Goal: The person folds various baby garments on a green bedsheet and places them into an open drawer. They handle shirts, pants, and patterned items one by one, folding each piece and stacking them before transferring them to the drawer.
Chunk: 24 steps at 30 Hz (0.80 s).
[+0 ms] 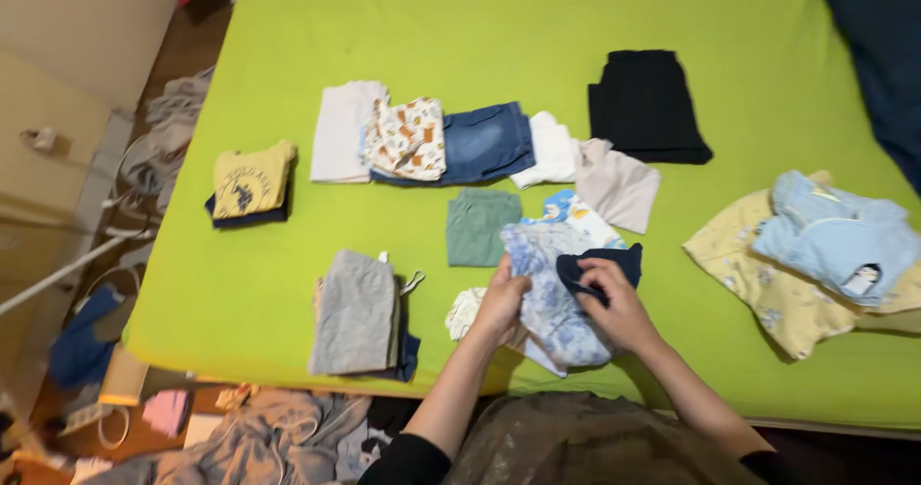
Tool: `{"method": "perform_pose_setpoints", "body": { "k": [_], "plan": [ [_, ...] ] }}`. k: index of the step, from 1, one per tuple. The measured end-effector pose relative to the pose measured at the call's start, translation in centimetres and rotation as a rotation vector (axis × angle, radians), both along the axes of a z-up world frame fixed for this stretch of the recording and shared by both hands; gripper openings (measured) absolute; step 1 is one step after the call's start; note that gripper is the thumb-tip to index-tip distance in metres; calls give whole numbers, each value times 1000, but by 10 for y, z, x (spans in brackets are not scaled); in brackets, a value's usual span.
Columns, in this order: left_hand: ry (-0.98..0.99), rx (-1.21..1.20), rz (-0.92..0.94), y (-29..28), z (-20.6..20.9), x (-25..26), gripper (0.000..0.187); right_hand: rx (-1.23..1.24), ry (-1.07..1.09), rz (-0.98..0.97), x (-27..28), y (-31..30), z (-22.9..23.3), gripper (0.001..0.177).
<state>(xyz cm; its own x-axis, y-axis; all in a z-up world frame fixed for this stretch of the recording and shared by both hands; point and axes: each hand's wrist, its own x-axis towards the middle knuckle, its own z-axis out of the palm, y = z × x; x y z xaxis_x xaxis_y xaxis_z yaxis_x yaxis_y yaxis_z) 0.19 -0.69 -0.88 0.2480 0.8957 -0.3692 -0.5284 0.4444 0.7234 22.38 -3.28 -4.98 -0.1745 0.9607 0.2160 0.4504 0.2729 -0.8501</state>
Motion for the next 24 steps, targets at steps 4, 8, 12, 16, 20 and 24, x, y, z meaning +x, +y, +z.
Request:
{"method": "perform_pose_setpoints", "body": {
  "k": [4, 8, 12, 16, 20, 24],
  "plan": [
    [282, -57, -100, -14, -18, 12, 83, -128, -94, 199, -37, -5, 3, 33],
    [539, -47, -208, -33, -46, 13, 93, -314, -163, 1, -40, -7, -13, 47],
    [572, -68, -201, -46, -79, 7, 82, -247, -53, -326, 9, 15, -14, 40],
    [482, -4, -124, -38, -80, -6, 82, -12, 44, -514, 84, 28, 24, 35],
    [562, -209, -220, -26, -47, -16, 81, -235, -170, -694, 119, 15, 59, 36],
    [501, -216, -216, -19, -18, -16, 81, 180, -621, -380, 109, 1, 36, 54]
  ]
}}
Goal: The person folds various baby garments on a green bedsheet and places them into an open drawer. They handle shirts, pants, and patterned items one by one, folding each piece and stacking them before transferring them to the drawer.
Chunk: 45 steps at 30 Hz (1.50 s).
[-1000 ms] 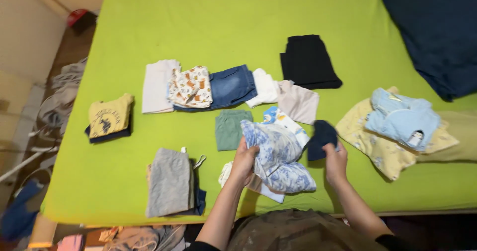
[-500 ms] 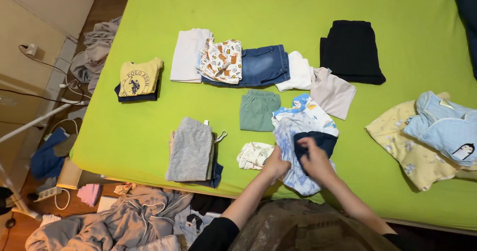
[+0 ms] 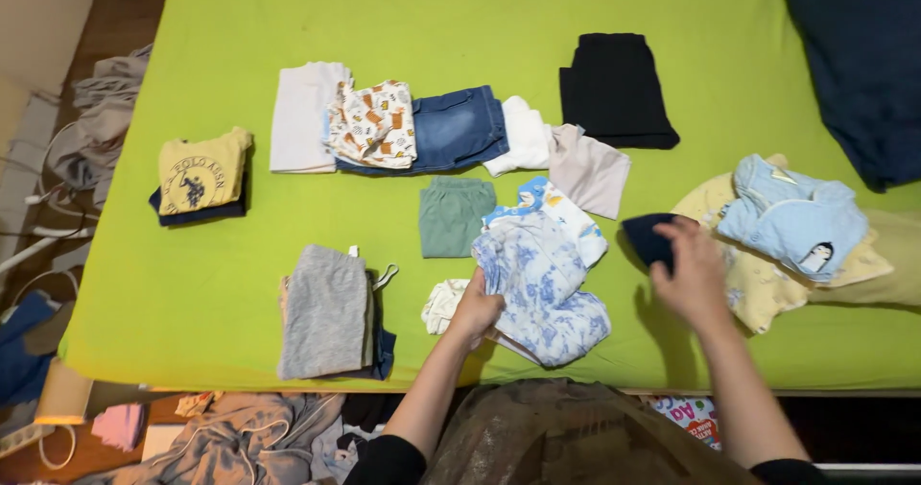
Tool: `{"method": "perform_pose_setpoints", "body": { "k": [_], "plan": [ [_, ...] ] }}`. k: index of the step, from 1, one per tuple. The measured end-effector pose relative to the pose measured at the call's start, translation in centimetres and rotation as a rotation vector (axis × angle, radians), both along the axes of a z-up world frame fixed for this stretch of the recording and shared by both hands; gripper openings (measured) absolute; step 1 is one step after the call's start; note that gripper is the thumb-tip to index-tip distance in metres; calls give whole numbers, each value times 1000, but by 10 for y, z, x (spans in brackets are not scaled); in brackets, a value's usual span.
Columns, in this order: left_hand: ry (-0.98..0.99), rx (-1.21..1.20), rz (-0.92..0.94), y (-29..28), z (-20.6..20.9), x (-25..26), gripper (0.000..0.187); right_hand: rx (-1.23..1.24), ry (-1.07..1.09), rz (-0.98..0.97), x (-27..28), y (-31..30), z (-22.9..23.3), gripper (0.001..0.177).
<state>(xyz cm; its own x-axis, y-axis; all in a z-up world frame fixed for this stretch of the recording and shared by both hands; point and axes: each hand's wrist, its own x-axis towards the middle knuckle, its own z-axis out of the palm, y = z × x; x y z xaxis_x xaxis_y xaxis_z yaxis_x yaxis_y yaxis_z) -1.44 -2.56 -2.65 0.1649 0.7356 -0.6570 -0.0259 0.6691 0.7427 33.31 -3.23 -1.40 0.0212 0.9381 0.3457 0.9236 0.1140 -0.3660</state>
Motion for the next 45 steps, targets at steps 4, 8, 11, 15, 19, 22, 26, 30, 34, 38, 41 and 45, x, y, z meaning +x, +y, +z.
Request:
{"method": "perform_pose_setpoints", "body": {
  "k": [4, 8, 11, 15, 19, 22, 26, 30, 34, 38, 41, 45],
  "plan": [
    [-115, 225, -42, 8, 11, 4, 79, -412, 165, -49, -24, -35, -83, 56],
    [-341, 226, 37, 19, 28, 8, 83, -917, 593, -145, -36, -58, -161, 58],
    [-458, 229, 128, 29, 47, -2, 86, -943, 894, -106, -28, -53, -169, 37],
    [-697, 124, 437, 34, 51, -22, 69, -732, 1206, 24, -12, -19, -114, 19],
    [-364, 115, 292, 19, 22, -16, 42, -519, 1361, 137, -39, 14, -46, 18],
    [-298, 190, 319, 8, 11, -15, 34, -490, 1275, 144, -68, 32, -3, 24],
    [-307, 490, 268, 15, 33, -24, 42, -908, 1056, -47, -99, 50, 22, 43],
    [-349, 615, 206, 23, 79, -31, 57, -1270, 1271, -39, -118, 47, 13, 54],
    [-287, 647, 233, 21, 112, -35, 65, -1006, 1888, 59, -133, 45, -7, 59],
    [120, 720, 247, 23, 126, -56, 79, -674, 2193, 163, -137, 44, -5, 64],
    [284, 751, 215, 26, 132, -76, 73, -649, 2100, 220, -140, 47, 15, 71],
    [505, 927, 23, 23, 140, -92, 58, -1014, 1642, 95, -154, 60, 47, 77]
  ]
}}
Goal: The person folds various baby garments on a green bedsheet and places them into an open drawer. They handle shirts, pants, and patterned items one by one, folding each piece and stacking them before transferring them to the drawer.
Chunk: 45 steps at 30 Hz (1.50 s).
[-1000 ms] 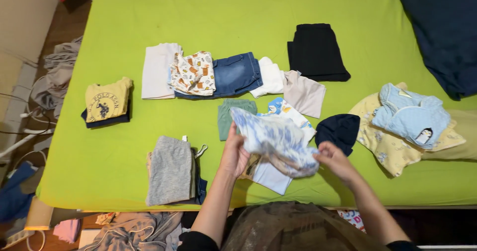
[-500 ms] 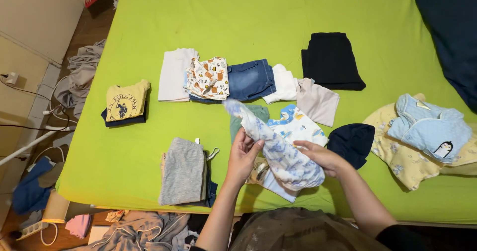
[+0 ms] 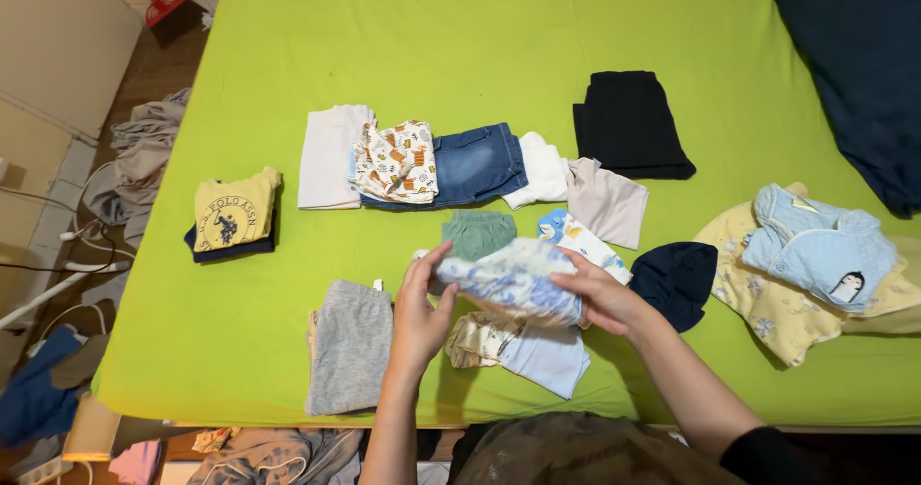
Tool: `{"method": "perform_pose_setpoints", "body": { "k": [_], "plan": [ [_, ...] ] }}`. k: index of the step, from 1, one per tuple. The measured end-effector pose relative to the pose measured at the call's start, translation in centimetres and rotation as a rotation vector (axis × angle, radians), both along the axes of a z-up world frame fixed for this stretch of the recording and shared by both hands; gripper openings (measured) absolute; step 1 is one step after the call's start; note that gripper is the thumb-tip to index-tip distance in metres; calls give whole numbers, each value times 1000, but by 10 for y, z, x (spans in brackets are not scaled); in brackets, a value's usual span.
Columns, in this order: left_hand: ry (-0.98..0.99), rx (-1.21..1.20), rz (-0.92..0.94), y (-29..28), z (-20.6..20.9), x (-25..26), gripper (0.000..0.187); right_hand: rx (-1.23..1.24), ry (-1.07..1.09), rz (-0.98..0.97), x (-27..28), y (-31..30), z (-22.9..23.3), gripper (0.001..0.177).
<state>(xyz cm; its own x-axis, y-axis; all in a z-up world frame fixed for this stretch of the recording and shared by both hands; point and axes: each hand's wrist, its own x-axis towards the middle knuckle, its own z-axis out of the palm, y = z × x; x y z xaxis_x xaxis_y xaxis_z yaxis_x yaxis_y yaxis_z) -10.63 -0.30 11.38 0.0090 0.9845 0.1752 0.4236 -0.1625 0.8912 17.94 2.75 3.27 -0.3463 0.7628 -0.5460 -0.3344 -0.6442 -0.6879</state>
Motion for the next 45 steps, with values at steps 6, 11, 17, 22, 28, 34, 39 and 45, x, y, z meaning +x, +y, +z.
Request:
{"method": "perform_pose_setpoints", "body": {
  "k": [6, 11, 17, 22, 28, 34, 39, 45],
  "plan": [
    [547, 24, 223, -2, 13, -19, 30, 507, -248, -75, -29, 8, 35, 74],
    [542, 243, 119, -2, 15, -46, 17, 815, -609, -4, -44, 19, 50, 44],
    [-213, -119, 79, 8, 12, -93, 22, 865, -640, -39, -54, 33, 22, 58],
    [-373, -445, 84, 18, 5, -85, 39, 486, -555, 221, -67, 15, -13, 52],
    [-707, -317, 311, 26, 3, 27, 56, -209, 82, 270, -84, -18, 2, 76],
    [-931, -210, 197, 13, -8, 131, 57, -292, 762, -188, -56, -31, 13, 88],
    [-868, -197, -155, 10, -55, 162, 35, -18, 431, -609, 36, 1, -38, 47],
    [-688, -684, -121, 22, -92, 161, 53, 187, 308, -713, 151, 96, -59, 33]
  ]
}}
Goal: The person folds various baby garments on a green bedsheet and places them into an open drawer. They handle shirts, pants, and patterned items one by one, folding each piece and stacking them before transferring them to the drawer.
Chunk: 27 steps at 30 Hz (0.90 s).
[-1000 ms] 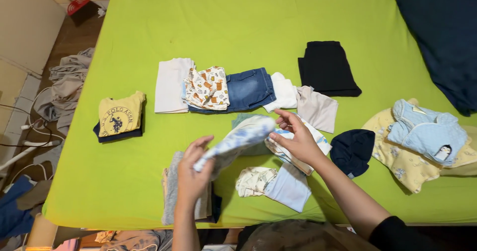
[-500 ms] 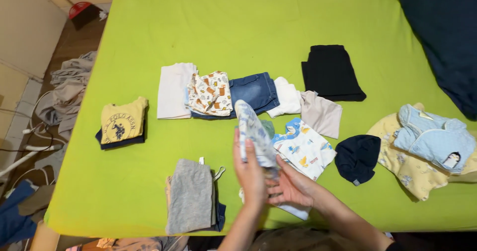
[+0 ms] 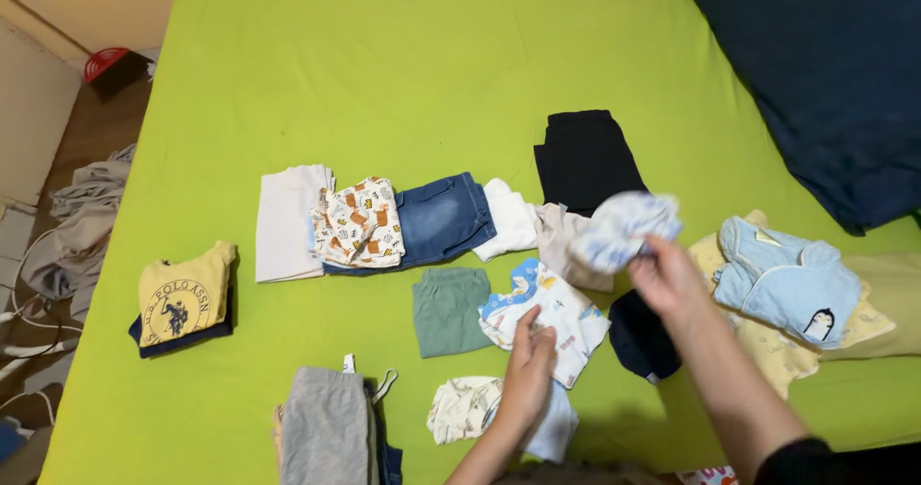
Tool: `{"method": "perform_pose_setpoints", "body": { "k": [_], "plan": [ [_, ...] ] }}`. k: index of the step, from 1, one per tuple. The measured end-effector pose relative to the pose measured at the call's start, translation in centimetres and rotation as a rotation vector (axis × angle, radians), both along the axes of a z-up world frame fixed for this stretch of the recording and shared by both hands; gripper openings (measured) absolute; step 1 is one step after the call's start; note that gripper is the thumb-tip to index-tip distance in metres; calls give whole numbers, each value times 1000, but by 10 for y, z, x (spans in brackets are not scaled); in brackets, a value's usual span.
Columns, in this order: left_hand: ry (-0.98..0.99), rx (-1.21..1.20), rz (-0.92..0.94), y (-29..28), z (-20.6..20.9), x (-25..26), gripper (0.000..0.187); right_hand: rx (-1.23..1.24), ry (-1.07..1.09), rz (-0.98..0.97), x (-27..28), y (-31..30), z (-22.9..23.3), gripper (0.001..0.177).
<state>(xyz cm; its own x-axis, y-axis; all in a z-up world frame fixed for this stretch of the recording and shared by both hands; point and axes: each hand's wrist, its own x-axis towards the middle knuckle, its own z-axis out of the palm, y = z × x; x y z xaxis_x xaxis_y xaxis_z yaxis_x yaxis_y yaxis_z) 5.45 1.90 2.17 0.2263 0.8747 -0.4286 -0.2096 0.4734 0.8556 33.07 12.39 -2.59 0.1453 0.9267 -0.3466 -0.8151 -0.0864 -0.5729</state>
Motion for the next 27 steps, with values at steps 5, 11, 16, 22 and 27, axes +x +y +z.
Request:
{"method": "perform_pose_setpoints", "body": {
  "k": [5, 11, 16, 22, 27],
  "plan": [
    [85, 17, 57, 9, -15, -16, 60, 195, -54, -52, 59, 91, 66, 46],
    [183, -12, 147, 13, -30, -29, 66, 66, -147, 124, 87, 137, 16, 44],
    [151, -33, 193, 10, -32, -30, 69, -702, -385, 259, 54, 108, -119, 30],
    [256, -54, 164, 9, -29, -29, 71, -723, -927, 366, -8, 75, -166, 60],
    [225, -66, 200, 12, -21, -33, 73, -498, -1491, 90, -37, 66, -84, 58]
  ]
}}
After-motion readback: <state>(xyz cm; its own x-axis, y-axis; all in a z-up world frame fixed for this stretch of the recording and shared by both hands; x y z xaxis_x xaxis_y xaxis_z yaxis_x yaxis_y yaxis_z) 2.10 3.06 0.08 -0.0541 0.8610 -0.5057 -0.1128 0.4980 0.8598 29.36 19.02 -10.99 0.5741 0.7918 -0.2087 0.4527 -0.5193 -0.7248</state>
